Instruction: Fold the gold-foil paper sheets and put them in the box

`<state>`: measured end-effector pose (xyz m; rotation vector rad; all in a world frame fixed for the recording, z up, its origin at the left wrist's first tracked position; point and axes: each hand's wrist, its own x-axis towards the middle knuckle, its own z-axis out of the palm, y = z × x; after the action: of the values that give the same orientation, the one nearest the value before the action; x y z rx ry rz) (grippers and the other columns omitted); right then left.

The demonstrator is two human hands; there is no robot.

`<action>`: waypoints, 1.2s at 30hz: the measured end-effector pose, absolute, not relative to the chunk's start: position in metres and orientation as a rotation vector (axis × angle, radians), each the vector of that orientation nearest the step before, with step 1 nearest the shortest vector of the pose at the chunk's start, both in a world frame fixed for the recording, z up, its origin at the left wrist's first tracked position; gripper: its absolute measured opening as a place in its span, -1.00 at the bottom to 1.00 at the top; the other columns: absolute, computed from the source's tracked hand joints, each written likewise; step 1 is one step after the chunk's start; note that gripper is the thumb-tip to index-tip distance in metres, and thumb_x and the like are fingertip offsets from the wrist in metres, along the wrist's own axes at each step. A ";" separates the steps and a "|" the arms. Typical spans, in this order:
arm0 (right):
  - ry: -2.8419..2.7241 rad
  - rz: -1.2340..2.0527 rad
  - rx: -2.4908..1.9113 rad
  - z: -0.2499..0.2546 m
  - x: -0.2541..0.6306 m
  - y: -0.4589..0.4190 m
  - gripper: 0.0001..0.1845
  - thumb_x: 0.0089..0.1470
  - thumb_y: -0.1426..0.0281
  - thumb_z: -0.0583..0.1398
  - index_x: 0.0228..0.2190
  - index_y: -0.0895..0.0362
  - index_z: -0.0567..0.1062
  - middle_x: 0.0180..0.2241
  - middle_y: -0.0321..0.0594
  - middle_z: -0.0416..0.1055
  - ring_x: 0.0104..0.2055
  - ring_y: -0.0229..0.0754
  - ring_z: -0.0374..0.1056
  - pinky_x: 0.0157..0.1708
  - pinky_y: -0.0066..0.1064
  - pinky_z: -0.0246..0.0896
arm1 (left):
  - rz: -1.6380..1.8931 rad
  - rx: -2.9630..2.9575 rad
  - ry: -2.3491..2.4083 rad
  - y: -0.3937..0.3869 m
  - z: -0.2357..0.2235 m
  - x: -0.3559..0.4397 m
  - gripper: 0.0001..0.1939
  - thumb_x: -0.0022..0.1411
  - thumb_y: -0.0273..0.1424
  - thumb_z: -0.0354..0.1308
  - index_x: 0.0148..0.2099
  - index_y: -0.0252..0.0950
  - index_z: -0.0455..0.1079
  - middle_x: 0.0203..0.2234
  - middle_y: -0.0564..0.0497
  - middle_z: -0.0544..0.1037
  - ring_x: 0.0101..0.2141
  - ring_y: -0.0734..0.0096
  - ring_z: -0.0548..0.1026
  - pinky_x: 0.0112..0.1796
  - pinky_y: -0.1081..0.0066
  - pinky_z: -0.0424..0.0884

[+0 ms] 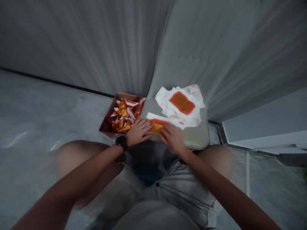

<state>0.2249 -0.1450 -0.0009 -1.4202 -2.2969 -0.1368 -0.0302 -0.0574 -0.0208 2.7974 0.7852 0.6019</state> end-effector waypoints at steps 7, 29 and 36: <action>-2.205 0.003 -1.460 -0.025 0.235 -0.169 -0.58 0.39 0.28 0.09 0.15 0.18 0.49 0.10 0.10 0.49 0.20 0.06 0.35 0.18 -0.02 0.33 | 0.592 2.747 0.736 -0.032 -0.012 -0.033 -0.64 0.48 -0.20 0.02 0.17 -0.11 0.51 0.18 -0.05 0.53 0.22 0.13 0.40 0.21 0.06 0.27; -1.732 0.089 -1.791 -0.018 0.233 -0.138 -0.59 0.39 0.30 0.00 -0.01 0.15 0.59 -0.21 -0.01 0.51 -0.17 -0.01 0.41 -0.10 -0.21 0.32 | 0.807 2.776 0.775 -0.056 -0.011 -0.003 -0.56 0.41 -0.45 0.07 0.27 -0.09 0.43 0.26 -0.11 0.43 0.31 0.12 0.30 0.30 -0.05 0.25; -1.788 -0.155 -1.924 -0.015 0.234 -0.127 -0.66 0.35 0.35 0.06 -0.14 0.16 0.62 -0.20 0.05 0.50 -0.10 0.06 0.34 -0.03 -0.08 0.25 | 0.678 2.775 0.738 -0.063 -0.020 0.005 -0.60 0.44 -0.36 0.07 0.27 -0.17 0.43 0.25 -0.12 0.45 0.32 0.16 0.32 0.35 -0.01 0.20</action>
<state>0.2339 -0.1269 -0.0152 -1.9237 -1.7881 -0.1546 0.0048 -0.0631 -0.0195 2.7753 0.7380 0.6784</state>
